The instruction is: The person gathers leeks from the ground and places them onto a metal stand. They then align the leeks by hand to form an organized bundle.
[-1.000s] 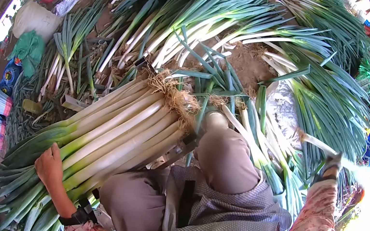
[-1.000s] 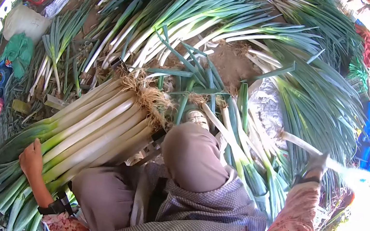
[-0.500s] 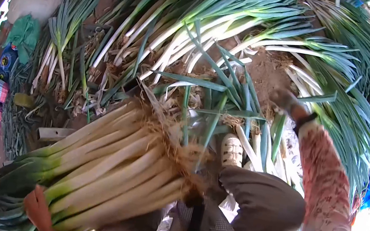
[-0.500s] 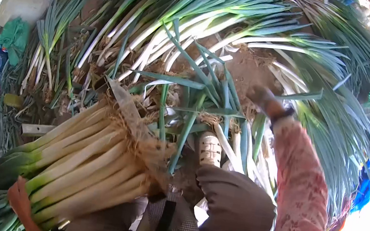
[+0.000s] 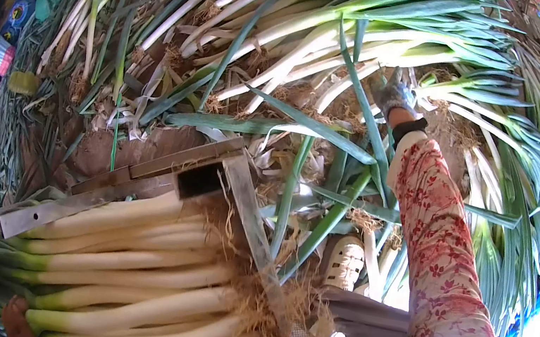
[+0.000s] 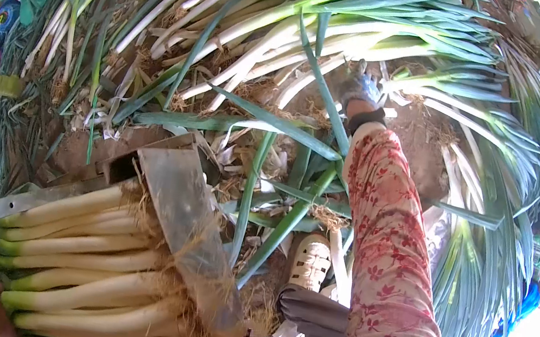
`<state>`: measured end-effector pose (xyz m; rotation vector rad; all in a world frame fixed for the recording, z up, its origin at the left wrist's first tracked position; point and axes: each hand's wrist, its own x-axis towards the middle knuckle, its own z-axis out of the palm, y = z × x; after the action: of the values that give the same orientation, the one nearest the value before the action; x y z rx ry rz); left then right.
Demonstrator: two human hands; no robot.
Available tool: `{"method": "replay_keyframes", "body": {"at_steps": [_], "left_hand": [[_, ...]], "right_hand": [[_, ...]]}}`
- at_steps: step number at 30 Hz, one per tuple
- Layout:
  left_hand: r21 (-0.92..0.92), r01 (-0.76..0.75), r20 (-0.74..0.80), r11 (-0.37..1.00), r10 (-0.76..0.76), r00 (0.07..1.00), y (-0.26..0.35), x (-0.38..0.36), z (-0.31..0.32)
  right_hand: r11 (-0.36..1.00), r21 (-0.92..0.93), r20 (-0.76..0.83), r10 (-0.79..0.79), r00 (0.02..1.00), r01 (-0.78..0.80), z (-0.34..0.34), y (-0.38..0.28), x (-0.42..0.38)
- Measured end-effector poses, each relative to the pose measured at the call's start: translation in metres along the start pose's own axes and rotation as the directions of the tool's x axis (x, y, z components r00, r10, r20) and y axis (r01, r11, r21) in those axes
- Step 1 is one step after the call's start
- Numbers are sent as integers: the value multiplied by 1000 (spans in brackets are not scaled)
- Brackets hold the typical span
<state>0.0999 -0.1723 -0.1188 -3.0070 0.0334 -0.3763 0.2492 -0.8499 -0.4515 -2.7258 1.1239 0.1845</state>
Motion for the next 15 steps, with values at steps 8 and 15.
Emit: {"method": "replay_keyframes", "body": {"at_steps": [8, 15], "left_hand": [[26, -80, -3, 996, 80, 997, -10, -1, 3], [-158, -303, -29, 940, 303, 953, -17, 5, 15]], "right_hand": [[831, 322, 706, -530, 470, 453, 14, -24, -96], [136, 862, 497, -40, 867, -488, 47, -14, -9]]}}
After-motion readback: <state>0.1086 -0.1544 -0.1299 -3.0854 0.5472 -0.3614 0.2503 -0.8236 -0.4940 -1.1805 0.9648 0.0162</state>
